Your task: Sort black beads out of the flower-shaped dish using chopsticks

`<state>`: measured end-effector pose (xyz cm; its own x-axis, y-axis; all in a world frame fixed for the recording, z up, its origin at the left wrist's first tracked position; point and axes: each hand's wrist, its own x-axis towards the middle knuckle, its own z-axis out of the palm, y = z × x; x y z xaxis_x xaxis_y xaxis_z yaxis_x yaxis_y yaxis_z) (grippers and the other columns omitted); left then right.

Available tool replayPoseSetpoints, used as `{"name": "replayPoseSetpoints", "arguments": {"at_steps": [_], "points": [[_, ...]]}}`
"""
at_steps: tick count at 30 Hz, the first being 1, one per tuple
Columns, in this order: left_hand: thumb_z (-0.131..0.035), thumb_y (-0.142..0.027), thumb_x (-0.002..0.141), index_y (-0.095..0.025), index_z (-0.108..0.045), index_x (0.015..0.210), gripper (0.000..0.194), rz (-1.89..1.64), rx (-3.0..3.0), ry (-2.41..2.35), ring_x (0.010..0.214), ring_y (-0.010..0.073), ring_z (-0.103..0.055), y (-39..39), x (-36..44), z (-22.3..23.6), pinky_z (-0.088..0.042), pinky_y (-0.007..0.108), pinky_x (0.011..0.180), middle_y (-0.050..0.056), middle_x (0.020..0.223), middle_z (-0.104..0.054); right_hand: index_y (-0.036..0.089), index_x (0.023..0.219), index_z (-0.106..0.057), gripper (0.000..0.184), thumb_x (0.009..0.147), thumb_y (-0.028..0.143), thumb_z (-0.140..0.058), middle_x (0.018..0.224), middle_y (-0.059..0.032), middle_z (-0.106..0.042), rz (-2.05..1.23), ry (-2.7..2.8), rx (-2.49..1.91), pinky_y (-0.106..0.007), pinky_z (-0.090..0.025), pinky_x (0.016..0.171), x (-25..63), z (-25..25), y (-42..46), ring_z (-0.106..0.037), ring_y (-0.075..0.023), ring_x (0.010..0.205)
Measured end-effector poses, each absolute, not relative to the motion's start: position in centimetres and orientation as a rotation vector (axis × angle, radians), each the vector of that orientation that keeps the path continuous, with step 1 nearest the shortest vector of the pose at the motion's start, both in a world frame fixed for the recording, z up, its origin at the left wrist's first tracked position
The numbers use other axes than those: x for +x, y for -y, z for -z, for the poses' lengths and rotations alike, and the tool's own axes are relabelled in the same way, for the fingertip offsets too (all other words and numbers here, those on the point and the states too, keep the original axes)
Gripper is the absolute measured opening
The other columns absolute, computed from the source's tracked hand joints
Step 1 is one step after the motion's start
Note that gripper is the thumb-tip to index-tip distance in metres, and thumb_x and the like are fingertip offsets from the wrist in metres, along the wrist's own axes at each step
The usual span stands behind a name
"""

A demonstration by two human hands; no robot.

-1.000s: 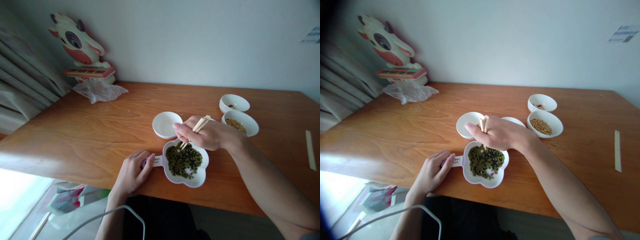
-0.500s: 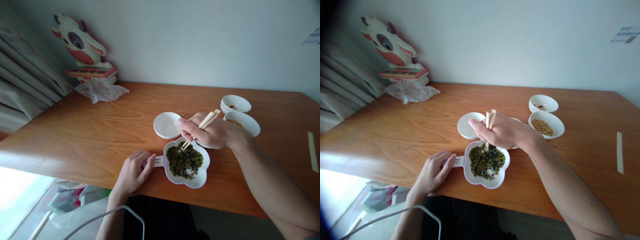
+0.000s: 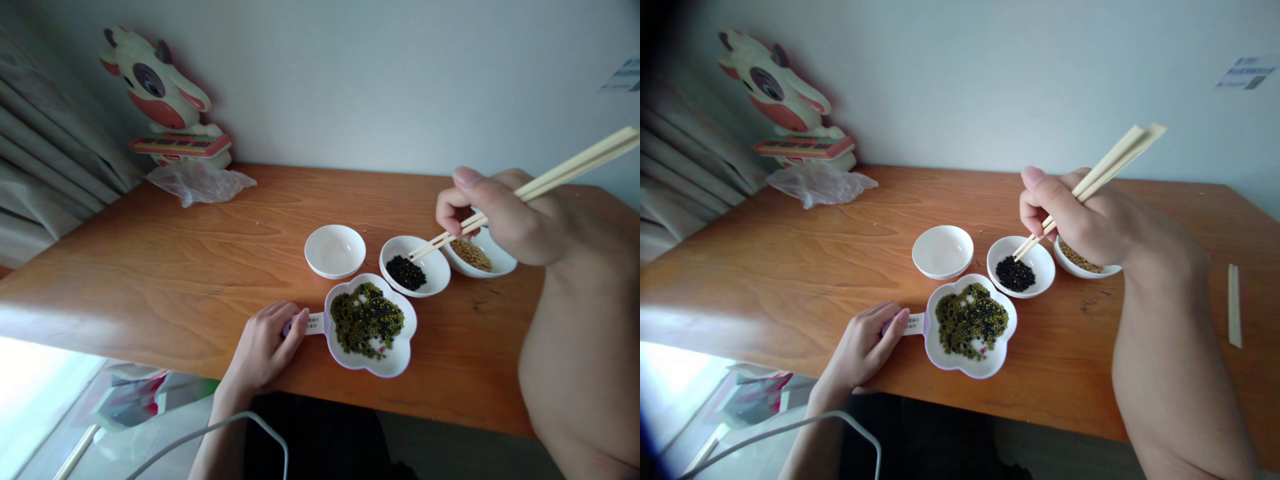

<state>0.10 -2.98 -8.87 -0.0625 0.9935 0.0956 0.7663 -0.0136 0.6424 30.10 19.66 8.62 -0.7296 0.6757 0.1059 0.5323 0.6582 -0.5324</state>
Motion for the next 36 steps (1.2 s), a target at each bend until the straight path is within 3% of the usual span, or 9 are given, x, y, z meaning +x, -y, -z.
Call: {"name": "replayPoseSetpoints", "arguments": {"at_steps": [12,20,36], "points": [[-0.045,-0.039,0.111,-0.022,-0.046,0.077,0.038,-0.792,1.83,-1.885,0.066,0.0168,-0.05,3.0,0.2,8.7,-0.037,0.031,0.067,0.0,0.072,-0.055,0.022,0.071,-0.057,0.068,0.109,0.066,-0.023,0.062,-0.0028,-0.056,-0.685,2.627,-0.908,-0.038,-0.032,0.066,29.1,-8.7,-18.7,-0.046,-0.0162,0.059],[-0.044,-0.04,0.11,-0.022,-0.047,0.076,0.039,-0.799,1.843,-1.891,0.066,0.0174,-0.051,2.9,0.2,8.7,-0.037,0.031,0.065,0.001,0.071,-0.056,0.021,0.07,-0.055,0.068,0.11,0.065,-0.025,0.066,-0.0017,-0.063,-0.905,2.695,-0.749,-0.034,-0.036,0.068,25.8,-7.4,-16.6,-0.051,-0.0154,0.06],[-0.046,-0.04,0.111,-0.022,-0.044,0.077,0.038,-0.786,1.819,-1.89,0.068,0.017,-0.049,3.0,0.2,8.7,-0.035,0.031,0.068,-0.001,0.073,-0.054,0.019,0.071,-0.058,0.062,0.112,0.057,-0.03,0.065,-0.0003,-0.06,-1.048,2.871,-0.646,-0.033,-0.034,0.065,23.0,-4.3,-16.4,-0.05,-0.0135,0.059]]}}
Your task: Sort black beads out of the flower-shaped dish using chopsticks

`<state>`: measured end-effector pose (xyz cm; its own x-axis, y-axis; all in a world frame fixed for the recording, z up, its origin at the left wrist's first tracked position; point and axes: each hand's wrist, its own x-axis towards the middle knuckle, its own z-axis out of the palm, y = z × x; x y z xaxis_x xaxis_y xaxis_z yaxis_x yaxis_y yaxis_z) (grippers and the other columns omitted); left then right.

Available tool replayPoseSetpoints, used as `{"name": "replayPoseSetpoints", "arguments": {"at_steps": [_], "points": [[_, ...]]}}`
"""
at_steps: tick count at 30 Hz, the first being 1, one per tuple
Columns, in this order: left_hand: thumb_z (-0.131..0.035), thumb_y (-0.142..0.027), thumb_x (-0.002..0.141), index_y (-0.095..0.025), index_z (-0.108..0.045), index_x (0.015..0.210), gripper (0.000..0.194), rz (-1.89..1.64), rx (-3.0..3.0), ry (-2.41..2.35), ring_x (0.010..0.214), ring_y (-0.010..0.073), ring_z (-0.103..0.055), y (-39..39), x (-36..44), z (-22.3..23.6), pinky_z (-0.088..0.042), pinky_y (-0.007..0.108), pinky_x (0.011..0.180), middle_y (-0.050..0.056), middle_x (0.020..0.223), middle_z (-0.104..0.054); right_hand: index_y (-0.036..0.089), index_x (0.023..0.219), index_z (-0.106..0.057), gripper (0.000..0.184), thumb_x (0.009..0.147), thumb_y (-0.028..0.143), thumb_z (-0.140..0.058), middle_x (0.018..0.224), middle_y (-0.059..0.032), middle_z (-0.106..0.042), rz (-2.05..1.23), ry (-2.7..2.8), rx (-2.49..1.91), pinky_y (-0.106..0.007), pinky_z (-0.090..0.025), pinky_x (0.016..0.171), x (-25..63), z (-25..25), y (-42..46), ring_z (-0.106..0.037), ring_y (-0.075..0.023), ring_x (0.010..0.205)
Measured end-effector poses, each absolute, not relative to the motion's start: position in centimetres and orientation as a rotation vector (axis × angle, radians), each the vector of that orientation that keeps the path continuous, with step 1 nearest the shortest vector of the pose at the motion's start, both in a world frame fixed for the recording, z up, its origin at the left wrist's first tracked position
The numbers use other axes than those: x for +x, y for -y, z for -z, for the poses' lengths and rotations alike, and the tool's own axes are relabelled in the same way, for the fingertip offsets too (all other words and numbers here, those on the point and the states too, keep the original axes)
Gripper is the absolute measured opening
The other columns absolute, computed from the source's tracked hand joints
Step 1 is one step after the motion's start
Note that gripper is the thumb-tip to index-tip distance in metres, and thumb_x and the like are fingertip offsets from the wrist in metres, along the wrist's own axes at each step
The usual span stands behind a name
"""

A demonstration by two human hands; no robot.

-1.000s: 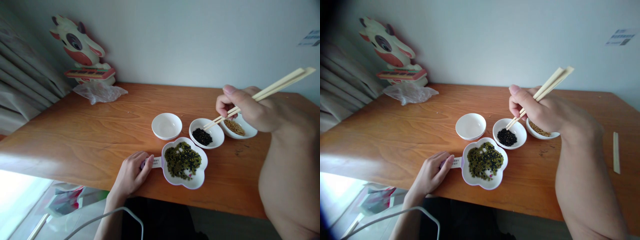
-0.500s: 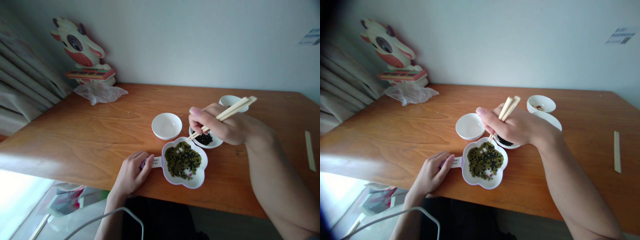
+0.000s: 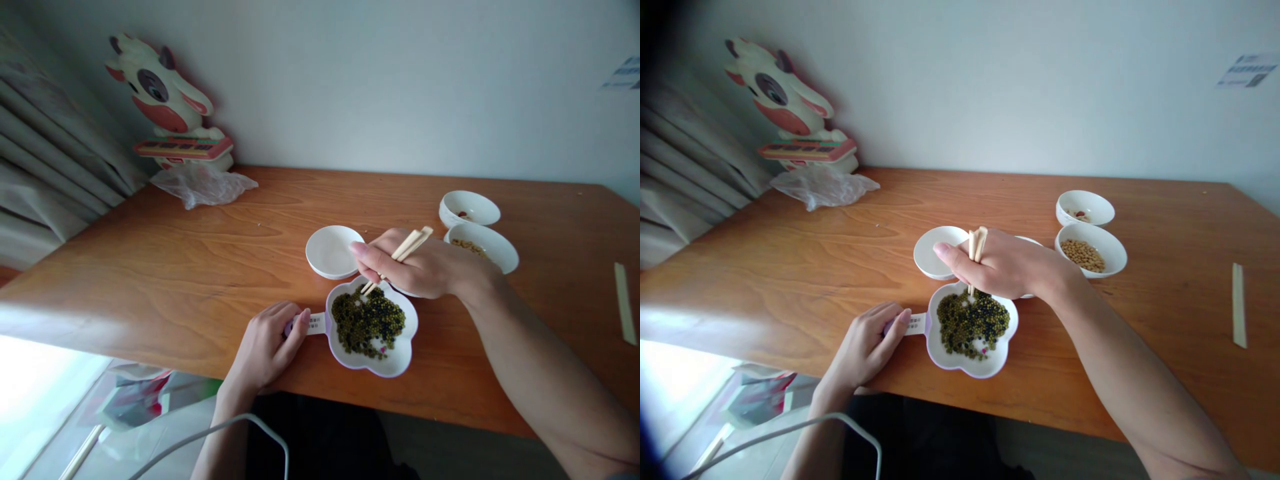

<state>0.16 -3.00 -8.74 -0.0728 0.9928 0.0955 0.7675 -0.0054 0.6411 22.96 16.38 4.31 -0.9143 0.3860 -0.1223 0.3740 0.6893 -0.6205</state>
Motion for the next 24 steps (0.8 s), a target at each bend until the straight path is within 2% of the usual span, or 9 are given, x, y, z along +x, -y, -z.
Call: {"name": "replayPoseSetpoints", "arguments": {"at_steps": [11,24], "points": [[-0.045,-0.04,0.112,-0.022,-0.046,0.078,0.038,-0.786,1.817,-1.878,0.068,0.0163,-0.049,2.94,0.14,8.87,-0.035,0.031,0.069,-0.001,0.074,-0.054,0.018,0.07,-0.058,0.071,0.11,0.065,-0.023,0.064,-0.0025,-0.062,-0.941,2.917,-0.705,-0.034,-0.035,0.063,22.41,-4.02,-16.0,-0.051,-0.0133,0.057],[-0.045,-0.039,0.112,-0.021,-0.045,0.078,0.038,-0.789,1.82,-1.876,0.068,0.0162,-0.048,3.04,0.17,8.77,-0.034,0.031,0.069,-0.001,0.074,-0.053,0.019,0.068,-0.052,0.07,0.111,0.064,-0.019,0.061,-0.0011,-0.057,-0.934,2.929,-0.651,-0.035,-0.033,0.063,22.47,-4.2,-15.98,-0.047,-0.013,0.056]]}}
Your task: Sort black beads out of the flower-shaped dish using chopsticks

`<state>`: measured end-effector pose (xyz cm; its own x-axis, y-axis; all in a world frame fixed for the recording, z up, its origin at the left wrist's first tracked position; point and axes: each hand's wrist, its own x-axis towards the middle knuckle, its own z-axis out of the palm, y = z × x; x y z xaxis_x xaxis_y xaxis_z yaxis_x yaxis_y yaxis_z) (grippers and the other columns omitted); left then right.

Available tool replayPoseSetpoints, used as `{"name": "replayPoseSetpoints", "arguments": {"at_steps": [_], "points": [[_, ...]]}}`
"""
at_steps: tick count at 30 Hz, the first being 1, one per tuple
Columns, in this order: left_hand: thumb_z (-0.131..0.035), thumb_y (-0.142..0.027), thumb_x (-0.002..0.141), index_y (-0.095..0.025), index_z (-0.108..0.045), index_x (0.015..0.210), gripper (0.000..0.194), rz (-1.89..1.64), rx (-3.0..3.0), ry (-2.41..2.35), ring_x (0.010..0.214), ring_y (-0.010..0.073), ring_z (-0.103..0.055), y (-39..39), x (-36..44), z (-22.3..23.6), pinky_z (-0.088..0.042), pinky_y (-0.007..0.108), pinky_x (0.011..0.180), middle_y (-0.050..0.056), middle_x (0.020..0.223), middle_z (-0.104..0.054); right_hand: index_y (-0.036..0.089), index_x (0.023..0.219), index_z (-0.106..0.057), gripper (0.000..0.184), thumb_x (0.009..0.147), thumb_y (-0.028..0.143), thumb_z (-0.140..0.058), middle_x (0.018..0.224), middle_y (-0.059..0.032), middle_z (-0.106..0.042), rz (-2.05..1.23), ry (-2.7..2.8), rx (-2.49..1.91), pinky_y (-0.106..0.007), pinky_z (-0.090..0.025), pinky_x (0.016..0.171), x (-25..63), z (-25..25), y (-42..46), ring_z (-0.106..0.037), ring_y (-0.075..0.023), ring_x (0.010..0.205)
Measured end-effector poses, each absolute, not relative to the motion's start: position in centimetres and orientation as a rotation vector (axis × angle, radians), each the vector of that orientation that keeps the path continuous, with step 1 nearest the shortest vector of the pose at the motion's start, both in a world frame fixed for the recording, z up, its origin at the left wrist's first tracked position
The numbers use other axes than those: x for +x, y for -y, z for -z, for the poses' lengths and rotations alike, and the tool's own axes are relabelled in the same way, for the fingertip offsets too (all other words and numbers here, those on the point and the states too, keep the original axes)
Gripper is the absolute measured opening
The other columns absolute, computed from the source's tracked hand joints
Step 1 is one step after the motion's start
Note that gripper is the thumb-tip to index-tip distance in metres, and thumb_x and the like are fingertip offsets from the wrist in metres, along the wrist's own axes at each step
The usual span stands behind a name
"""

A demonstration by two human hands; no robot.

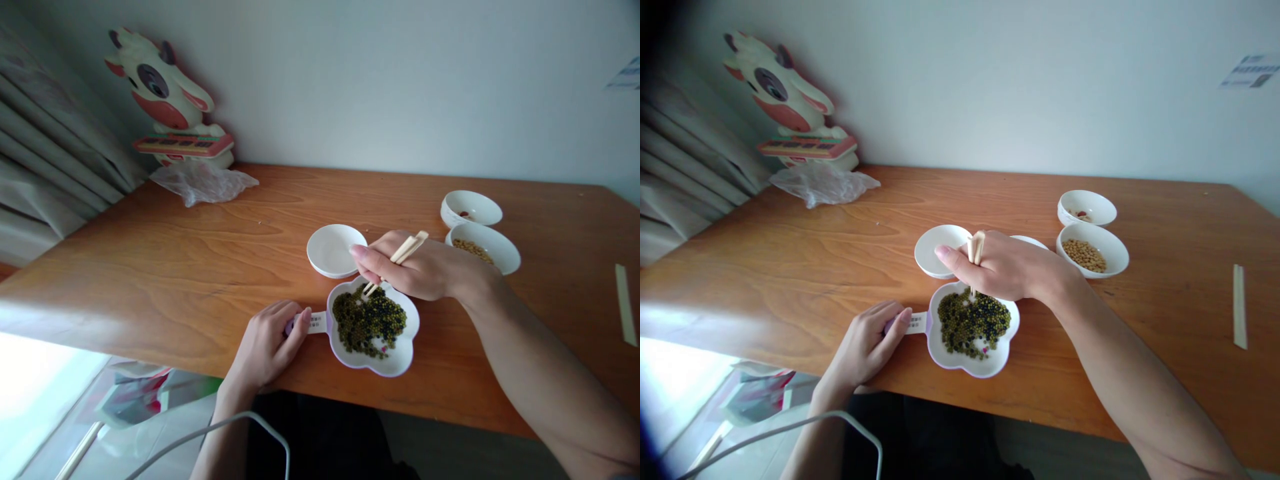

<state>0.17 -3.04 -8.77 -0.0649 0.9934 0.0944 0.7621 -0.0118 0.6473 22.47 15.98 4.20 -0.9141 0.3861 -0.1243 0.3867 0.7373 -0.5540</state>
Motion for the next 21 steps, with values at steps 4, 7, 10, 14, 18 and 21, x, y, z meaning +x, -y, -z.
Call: {"name": "replayPoseSetpoints", "arguments": {"at_steps": [4,7,10,14,18,21], "points": [[-0.045,-0.039,0.112,-0.021,-0.045,0.078,0.038,-0.794,1.815,-1.878,0.068,0.0161,-0.048,3.04,0.16,8.75,-0.034,0.031,0.069,-0.001,0.074,-0.053,0.019,0.069,-0.056,0.07,0.11,0.064,-0.022,0.062,-0.0015,-0.059,0.942,-2.909,0.688,-0.034,-0.033,0.063,22.46,-4.1,-16.03,-0.049,-0.0131,0.056],[-0.046,-0.039,0.111,-0.021,-0.045,0.077,0.038,-0.796,1.814,-1.877,0.068,0.016,-0.048,3.05,0.19,8.75,-0.034,0.031,0.069,-0.001,0.073,-0.053,0.018,0.07,-0.058,0.071,0.11,0.065,-0.022,0.063,-0.0014,-0.06,0.934,-2.9,0.721,-0.034,-0.034,0.064,22.41,-3.99,-16.11,-0.05,-0.013,0.057],[-0.046,-0.038,0.111,-0.021,-0.045,0.077,0.038,-0.801,1.814,-1.871,0.068,0.0159,-0.048,3.03,0.22,8.75,-0.034,0.031,0.069,-0.001,0.073,-0.053,0.018,0.071,-0.059,0.072,0.11,0.065,-0.02,0.063,-0.0014,-0.061,0.924,-2.909,0.726,-0.034,-0.034,0.064,22.36,-3.94,-16.14,-0.05,-0.0127,0.057],[-0.045,-0.039,0.112,-0.021,-0.045,0.078,0.038,-0.79,1.812,-1.87,0.068,0.016,-0.048,2.99,0.2,8.74,-0.034,0.031,0.069,-0.001,0.074,-0.053,0.018,0.071,-0.061,0.072,0.111,0.063,-0.022,0.063,-0.0008,-0.061,0.913,-2.922,0.718,-0.033,-0.033,0.064,22.37,-3.94,-16.12,-0.05,-0.0126,0.058],[-0.045,-0.04,0.112,-0.022,-0.045,0.078,0.039,-0.786,1.809,-1.876,0.068,0.0162,-0.048,3.06,0.13,8.71,-0.034,0.032,0.069,-0.001,0.074,-0.053,0.018,0.071,-0.061,0.069,0.112,0.06,-0.025,0.062,-0.0002,-0.061,0.952,-2.914,0.711,-0.033,-0.035,0.065,22.45,-3.86,-16.2,-0.05,-0.0124,0.058],[-0.045,-0.041,0.112,-0.022,-0.044,0.078,0.039,-0.784,1.814,-1.877,0.068,0.0164,-0.049,3.09,0.11,8.72,-0.034,0.032,0.069,-0.001,0.074,-0.053,0.018,0.07,-0.058,0.066,0.113,0.057,-0.027,0.063,0.0008,-0.061,1.027,-2.922,0.657,-0.032,-0.035,0.064,22.67,-3.98,-16.26,-0.05,-0.0121,0.058]]}}
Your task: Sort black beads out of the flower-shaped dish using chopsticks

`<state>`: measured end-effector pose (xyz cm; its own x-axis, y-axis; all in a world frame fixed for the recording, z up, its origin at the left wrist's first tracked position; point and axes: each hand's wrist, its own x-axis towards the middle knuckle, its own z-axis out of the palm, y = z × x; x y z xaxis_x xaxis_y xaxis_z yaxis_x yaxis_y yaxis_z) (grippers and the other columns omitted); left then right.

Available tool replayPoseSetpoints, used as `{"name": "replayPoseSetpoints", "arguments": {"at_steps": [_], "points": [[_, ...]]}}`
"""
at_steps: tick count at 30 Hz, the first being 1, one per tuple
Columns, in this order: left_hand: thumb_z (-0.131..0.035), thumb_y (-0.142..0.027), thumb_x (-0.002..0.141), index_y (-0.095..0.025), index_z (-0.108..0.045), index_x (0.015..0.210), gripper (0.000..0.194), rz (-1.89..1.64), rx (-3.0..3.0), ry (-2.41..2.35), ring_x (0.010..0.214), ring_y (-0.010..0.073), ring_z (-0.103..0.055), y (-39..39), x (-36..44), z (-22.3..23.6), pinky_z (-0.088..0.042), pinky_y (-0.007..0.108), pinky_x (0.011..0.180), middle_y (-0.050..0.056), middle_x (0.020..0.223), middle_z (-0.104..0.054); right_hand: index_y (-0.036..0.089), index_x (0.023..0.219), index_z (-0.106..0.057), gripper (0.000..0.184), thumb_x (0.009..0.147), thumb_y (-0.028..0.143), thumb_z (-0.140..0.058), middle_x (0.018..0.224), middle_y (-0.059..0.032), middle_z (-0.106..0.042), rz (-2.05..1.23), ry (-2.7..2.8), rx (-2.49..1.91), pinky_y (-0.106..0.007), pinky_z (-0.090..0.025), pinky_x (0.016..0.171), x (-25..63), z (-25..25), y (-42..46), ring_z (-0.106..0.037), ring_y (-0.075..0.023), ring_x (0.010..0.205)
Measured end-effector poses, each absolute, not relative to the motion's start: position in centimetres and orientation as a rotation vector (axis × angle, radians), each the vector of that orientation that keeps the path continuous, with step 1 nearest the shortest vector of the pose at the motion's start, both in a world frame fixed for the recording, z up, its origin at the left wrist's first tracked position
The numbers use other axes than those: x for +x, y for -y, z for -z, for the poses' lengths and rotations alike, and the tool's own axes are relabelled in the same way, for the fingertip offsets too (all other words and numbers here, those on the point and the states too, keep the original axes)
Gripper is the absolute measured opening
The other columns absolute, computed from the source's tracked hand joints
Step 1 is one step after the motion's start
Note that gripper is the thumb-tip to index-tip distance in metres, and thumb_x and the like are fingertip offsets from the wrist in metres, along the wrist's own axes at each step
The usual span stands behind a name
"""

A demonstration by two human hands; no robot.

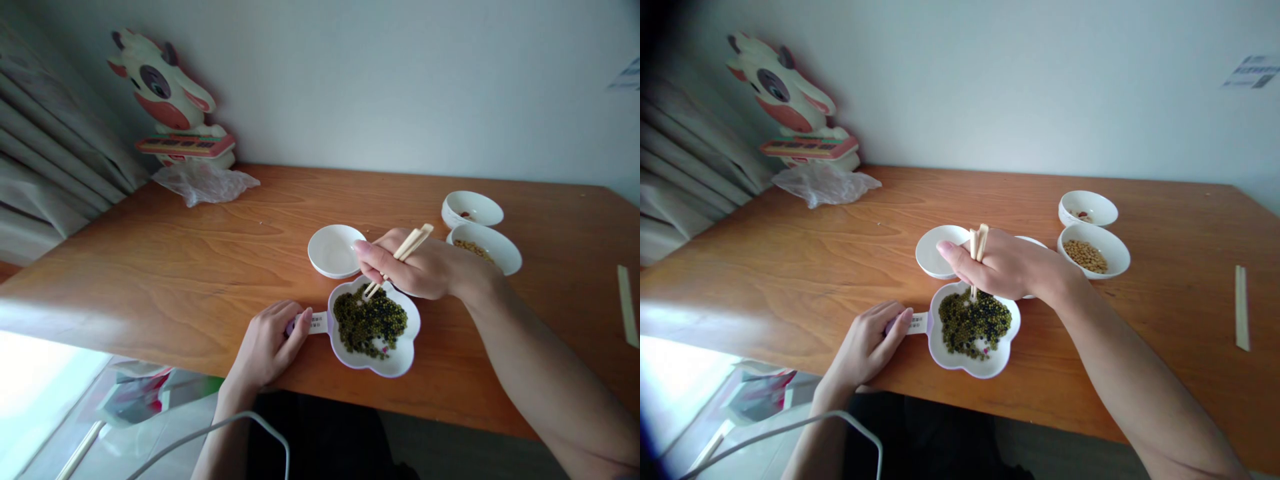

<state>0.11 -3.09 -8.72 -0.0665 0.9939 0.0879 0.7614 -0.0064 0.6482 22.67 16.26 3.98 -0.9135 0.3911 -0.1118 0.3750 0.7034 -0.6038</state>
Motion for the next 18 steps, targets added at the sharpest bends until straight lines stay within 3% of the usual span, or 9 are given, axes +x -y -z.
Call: {"name": "replayPoseSetpoints", "arguments": {"at_steps": [4,12,18], "points": [[-0.044,-0.041,0.112,-0.022,-0.045,0.078,0.039,-0.774,1.821,-1.885,0.068,0.0166,-0.049,3.0,0.2,8.7,-0.034,0.032,0.069,-0.001,0.074,-0.053,0.019,0.069,-0.054,0.064,0.113,0.056,-0.026,0.063,0.0018,-0.058,-1.07,2.779,-0.611,-0.031,-0.035,0.064,23.7,-5.1,-16.3,-0.048,-0.0117,0.056],[-0.046,-0.04,0.111,-0.022,-0.045,0.077,0.039,-0.789,1.83,-1.887,0.066,0.0168,-0.052,3.1,0.1,8.8,-0.036,0.031,0.068,0.0,0.073,-0.056,0.021,0.066,-0.056,0.068,0.111,0.062,-0.025,0.059,-0.0003,-0.053,-0.757,2.568,-0.743,-0.035,-0.033,0.066,28.2,-8.8,-17.6,-0.045,-0.0141,0.058],[-0.045,-0.039,0.111,-0.022,-0.049,0.078,0.038,-0.787,1.838,-1.868,0.067,0.0161,-0.053,3.1,0.0,8.9,-0.038,0.03,0.069,0.0,0.075,-0.058,0.022,0.066,-0.054,0.072,0.109,0.068,-0.02,0.06,-0.0036,-0.052,-0.736,2.557,-0.93,-0.04,-0.031,0.065,30.0,-9.3,-18.8,-0.043,-0.0168,0.059]]}}
